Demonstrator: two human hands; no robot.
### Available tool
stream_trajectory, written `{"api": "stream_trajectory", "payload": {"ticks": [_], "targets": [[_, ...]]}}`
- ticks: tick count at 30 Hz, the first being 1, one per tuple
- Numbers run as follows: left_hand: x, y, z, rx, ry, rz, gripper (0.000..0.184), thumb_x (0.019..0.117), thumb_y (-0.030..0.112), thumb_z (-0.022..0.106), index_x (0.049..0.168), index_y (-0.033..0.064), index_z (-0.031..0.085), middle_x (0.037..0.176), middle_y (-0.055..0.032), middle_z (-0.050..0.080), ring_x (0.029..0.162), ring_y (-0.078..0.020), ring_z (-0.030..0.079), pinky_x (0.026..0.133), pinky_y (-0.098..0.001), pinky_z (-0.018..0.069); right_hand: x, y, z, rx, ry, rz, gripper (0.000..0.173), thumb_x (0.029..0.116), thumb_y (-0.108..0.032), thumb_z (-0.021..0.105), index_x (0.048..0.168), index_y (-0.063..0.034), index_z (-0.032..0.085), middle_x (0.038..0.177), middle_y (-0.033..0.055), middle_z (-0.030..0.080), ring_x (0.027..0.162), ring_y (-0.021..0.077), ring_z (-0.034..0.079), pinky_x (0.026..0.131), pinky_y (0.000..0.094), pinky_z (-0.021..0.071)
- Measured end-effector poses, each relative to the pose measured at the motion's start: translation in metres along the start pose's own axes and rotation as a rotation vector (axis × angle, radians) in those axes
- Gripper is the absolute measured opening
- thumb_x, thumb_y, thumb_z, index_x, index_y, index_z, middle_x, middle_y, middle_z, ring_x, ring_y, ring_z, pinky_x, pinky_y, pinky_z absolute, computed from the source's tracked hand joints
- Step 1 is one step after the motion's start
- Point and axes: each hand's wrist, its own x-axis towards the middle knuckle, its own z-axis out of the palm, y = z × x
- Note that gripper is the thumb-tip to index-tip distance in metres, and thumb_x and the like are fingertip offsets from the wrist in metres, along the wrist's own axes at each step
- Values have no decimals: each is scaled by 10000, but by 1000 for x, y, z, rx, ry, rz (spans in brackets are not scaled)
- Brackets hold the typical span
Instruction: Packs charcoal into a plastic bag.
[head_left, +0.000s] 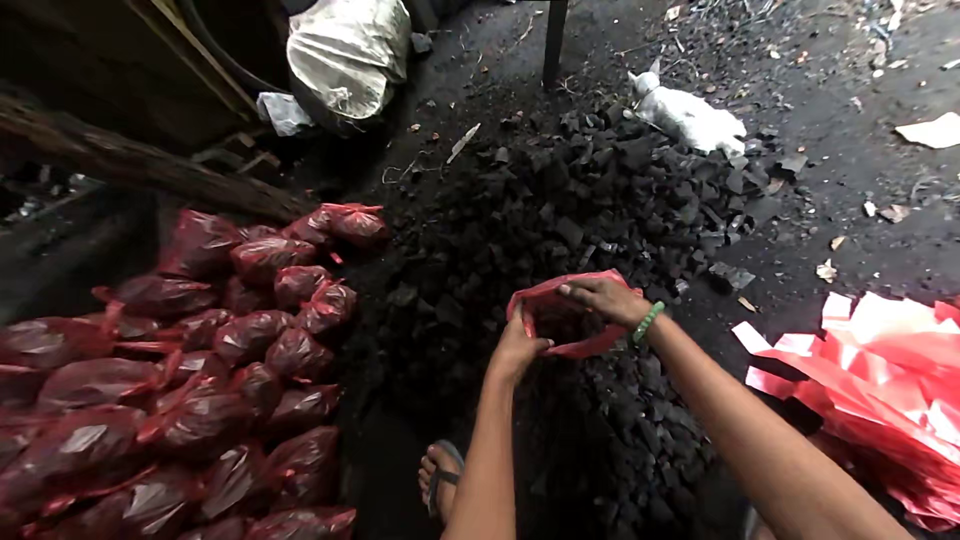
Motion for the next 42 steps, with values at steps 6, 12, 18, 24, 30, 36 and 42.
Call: {"api": "stream_trajectory", "payload": {"ticks": [6,12,18,24,30,36,42], "targets": [[-27,-65,9,-140,334,187,656,1021,389,595,1608,295,317,1618,-63,382,1404,-326,453,1053,-607,441,-45,105,-15,529,796,192,476,1114,-371,401,1401,-27,562,1261,183,670,1080,269,691,914,467,578],[-90,-180,103,-230,778,-412,703,1060,477,490,1624,129,255,1640,-317,164,1474,-544,217,1137,-681,270,-115,228,63,-164,852,662,533,1111,-392,378,1533,-78,470,1632,234,341,1520,487,253,1159,765,159],[-95,-181,174,-462,630,-751,887,1019,628,457,1655,195,14,1663,-312,-20,1493,-562,106,1117,-716,260,-113,220,136,-202,810,642,655,1045,-442,521,1623,-196,336,1670,169,300,1496,504,297,1153,748,191],[-76,-151,172,-537,570,-764,971,990,638,519,1648,145,2,1649,-325,68,1482,-529,187,1117,-683,291,-98,198,127,-174,734,561,658,962,-505,661,1535,-224,502,1607,263,353,1394,567,399,1084,720,344],[-63,-134,171,-679,520,-723,961,994,573,572,1636,88,46,1639,-312,137,1470,-494,242,1122,-662,314,-93,193,120,-166,577,568,720,941,-566,655,1573,-300,437,1652,184,324,1422,537,375,1061,715,369],[-52,-119,171,-705,501,-734,973,967,571,618,1630,103,83,1611,-319,206,1434,-497,302,1065,-690,360,-99,184,121,-80,544,385,567,963,-487,634,1441,-184,605,1562,224,438,1389,497,436,1114,660,353],[-58,-123,162,-711,420,-740,928,966,595,593,1638,206,84,1602,-270,281,1416,-491,338,974,-767,369,-100,191,125,-1,577,321,651,945,-508,625,1495,-170,546,1559,185,464,1396,440,462,1121,648,361]]}}
